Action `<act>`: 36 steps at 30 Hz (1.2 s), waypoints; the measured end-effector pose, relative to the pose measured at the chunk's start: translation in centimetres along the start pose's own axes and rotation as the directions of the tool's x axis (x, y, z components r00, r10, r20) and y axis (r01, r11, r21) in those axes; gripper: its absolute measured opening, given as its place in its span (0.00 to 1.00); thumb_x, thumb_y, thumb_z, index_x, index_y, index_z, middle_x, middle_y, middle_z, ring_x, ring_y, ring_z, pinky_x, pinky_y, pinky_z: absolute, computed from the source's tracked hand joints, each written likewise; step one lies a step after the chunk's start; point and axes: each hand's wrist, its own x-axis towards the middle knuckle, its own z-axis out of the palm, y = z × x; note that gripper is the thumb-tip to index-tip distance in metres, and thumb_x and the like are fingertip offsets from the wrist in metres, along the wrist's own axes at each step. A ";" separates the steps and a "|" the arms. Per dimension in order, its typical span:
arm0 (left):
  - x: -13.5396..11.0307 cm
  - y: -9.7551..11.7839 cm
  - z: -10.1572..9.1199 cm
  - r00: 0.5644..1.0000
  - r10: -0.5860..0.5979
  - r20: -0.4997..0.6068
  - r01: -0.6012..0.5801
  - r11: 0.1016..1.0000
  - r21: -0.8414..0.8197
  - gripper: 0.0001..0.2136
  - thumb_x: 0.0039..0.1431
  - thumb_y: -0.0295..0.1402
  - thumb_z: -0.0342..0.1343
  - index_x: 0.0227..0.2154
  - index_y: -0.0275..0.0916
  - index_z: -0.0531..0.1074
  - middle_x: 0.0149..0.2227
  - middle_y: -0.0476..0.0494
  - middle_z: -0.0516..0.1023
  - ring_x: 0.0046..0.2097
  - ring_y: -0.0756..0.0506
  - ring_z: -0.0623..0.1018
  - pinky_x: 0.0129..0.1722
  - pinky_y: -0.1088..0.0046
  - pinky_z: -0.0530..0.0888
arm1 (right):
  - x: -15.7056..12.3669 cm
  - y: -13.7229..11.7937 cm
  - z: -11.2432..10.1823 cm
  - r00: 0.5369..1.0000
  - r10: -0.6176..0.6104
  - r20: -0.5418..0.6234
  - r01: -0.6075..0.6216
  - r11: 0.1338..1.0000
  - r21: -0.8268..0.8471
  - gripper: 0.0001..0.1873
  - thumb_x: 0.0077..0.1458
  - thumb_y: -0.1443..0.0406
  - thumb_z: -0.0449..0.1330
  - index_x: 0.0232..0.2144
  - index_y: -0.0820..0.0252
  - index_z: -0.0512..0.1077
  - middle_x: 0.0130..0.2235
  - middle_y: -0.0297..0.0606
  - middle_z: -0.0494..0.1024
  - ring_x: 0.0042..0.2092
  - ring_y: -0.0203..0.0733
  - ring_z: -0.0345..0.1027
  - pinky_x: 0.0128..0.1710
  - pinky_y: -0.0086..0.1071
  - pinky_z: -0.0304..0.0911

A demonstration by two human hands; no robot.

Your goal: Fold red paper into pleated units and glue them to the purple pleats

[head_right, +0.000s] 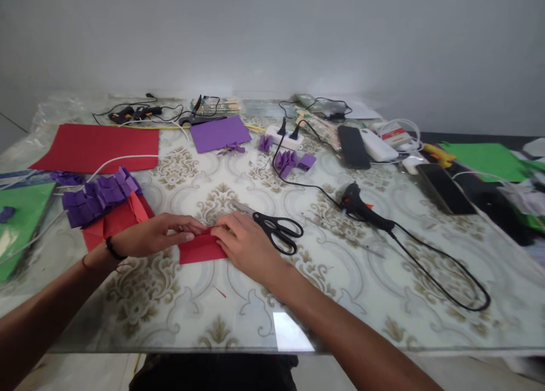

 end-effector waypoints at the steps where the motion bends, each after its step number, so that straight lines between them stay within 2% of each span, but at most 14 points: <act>1: 0.1 -0.3 -0.3 0.999 0.001 0.037 0.000 0.999 -0.041 0.14 0.72 0.34 0.55 0.56 0.40 0.78 0.52 0.41 0.86 0.52 0.44 0.85 0.53 0.67 0.79 | 0.0 -0.1 0.1 1.000 0.000 -0.002 0.000 1.000 -0.009 0.09 0.70 0.71 0.57 0.44 0.60 0.77 0.43 0.44 0.77 0.42 0.47 0.70 0.43 0.43 0.74; 4: 0.3 -1.0 -1.1 0.995 0.020 0.094 -0.007 0.991 -0.130 0.14 0.71 0.33 0.57 0.55 0.41 0.78 0.53 0.40 0.86 0.55 0.43 0.84 0.55 0.66 0.78 | -0.2 -0.3 0.4 1.000 -0.013 -0.003 0.013 1.000 -0.025 0.10 0.71 0.71 0.55 0.46 0.61 0.78 0.42 0.44 0.78 0.42 0.46 0.70 0.42 0.42 0.74; 9: 0.5 -1.1 -1.3 0.993 0.039 0.112 -0.017 0.981 -0.196 0.13 0.71 0.32 0.56 0.55 0.41 0.79 0.55 0.39 0.85 0.57 0.43 0.83 0.56 0.66 0.77 | -0.8 -0.4 0.6 0.998 -0.056 -0.005 0.056 0.998 -0.031 0.10 0.71 0.72 0.55 0.45 0.63 0.77 0.42 0.46 0.79 0.43 0.48 0.71 0.44 0.43 0.74; 13: 0.5 -1.0 -1.5 0.992 0.055 0.110 -0.033 0.980 -0.194 0.13 0.71 0.32 0.57 0.54 0.41 0.80 0.54 0.39 0.85 0.56 0.42 0.83 0.57 0.65 0.77 | -1.2 -0.5 0.8 1.000 0.018 0.008 -0.018 0.999 0.044 0.11 0.72 0.71 0.55 0.48 0.60 0.77 0.44 0.45 0.79 0.44 0.47 0.73 0.45 0.42 0.75; 17: 0.4 -1.0 -1.2 0.994 0.058 0.089 -0.039 0.979 -0.200 0.13 0.71 0.32 0.57 0.54 0.40 0.80 0.54 0.38 0.85 0.56 0.42 0.82 0.57 0.63 0.77 | -1.4 -0.5 0.8 0.998 0.071 0.001 -0.070 0.997 0.045 0.13 0.73 0.70 0.54 0.50 0.58 0.77 0.43 0.43 0.79 0.43 0.46 0.74 0.45 0.40 0.75; 19: 0.1 -0.8 -0.6 0.993 0.046 0.108 -0.023 0.979 -0.203 0.14 0.70 0.33 0.57 0.55 0.39 0.78 0.52 0.39 0.85 0.52 0.43 0.83 0.52 0.66 0.78 | -1.5 -0.4 0.8 0.997 0.081 0.002 -0.081 0.996 0.043 0.13 0.73 0.69 0.53 0.48 0.57 0.78 0.42 0.42 0.79 0.42 0.45 0.74 0.44 0.39 0.75; 22: -0.3 -0.1 0.9 0.990 0.022 0.137 0.007 0.979 -0.205 0.19 0.70 0.32 0.54 0.62 0.40 0.71 0.42 0.44 0.85 0.39 0.46 0.82 0.38 0.73 0.78 | -1.6 -0.1 0.5 0.996 0.088 0.022 -0.089 0.995 0.043 0.13 0.74 0.66 0.53 0.46 0.57 0.79 0.39 0.40 0.79 0.40 0.44 0.74 0.42 0.37 0.74; 25: -0.7 0.8 2.3 0.999 0.008 0.038 -0.004 0.994 -0.107 0.24 0.69 0.29 0.51 0.67 0.41 0.66 0.39 0.47 0.83 0.34 0.48 0.79 0.35 0.75 0.77 | -1.7 0.0 0.0 0.997 0.047 0.062 -0.049 0.998 0.042 0.14 0.75 0.67 0.53 0.44 0.57 0.79 0.37 0.38 0.79 0.38 0.42 0.73 0.38 0.34 0.72; 27: -0.8 1.5 3.0 0.998 0.008 -0.057 -0.006 0.999 0.042 0.23 0.66 0.27 0.52 0.63 0.42 0.70 0.40 0.47 0.83 0.34 0.48 0.79 0.37 0.74 0.77 | -1.8 -0.1 -0.4 0.997 0.004 0.079 -0.008 0.999 0.040 0.14 0.74 0.68 0.53 0.44 0.57 0.80 0.38 0.40 0.79 0.38 0.42 0.74 0.38 0.34 0.71; 30: -0.7 1.9 3.7 0.988 0.027 -0.152 0.005 0.978 0.207 0.16 0.66 0.28 0.55 0.54 0.42 0.78 0.41 0.46 0.82 0.39 0.46 0.79 0.43 0.71 0.78 | -2.2 -0.5 -1.1 0.996 -0.047 0.076 0.047 0.999 0.012 0.13 0.73 0.70 0.54 0.46 0.60 0.80 0.39 0.43 0.80 0.40 0.43 0.75 0.42 0.36 0.73; 32: -0.5 1.8 4.0 0.982 0.055 -0.181 -0.009 0.969 0.246 0.14 0.67 0.28 0.55 0.52 0.43 0.79 0.41 0.46 0.83 0.41 0.45 0.80 0.46 0.70 0.78 | -2.5 -0.8 -1.5 0.996 -0.068 0.052 0.069 0.997 -0.029 0.12 0.72 0.71 0.55 0.45 0.61 0.79 0.38 0.43 0.80 0.40 0.43 0.75 0.41 0.37 0.74; 36: -0.4 1.0 4.3 0.976 0.110 -0.188 -0.047 0.949 0.311 0.17 0.67 0.23 0.54 0.53 0.42 0.79 0.43 0.46 0.84 0.46 0.45 0.82 0.50 0.70 0.78 | -3.3 -1.6 -1.8 0.996 -0.092 0.007 0.092 0.992 -0.081 0.08 0.69 0.71 0.59 0.41 0.63 0.79 0.41 0.45 0.83 0.44 0.47 0.76 0.44 0.41 0.76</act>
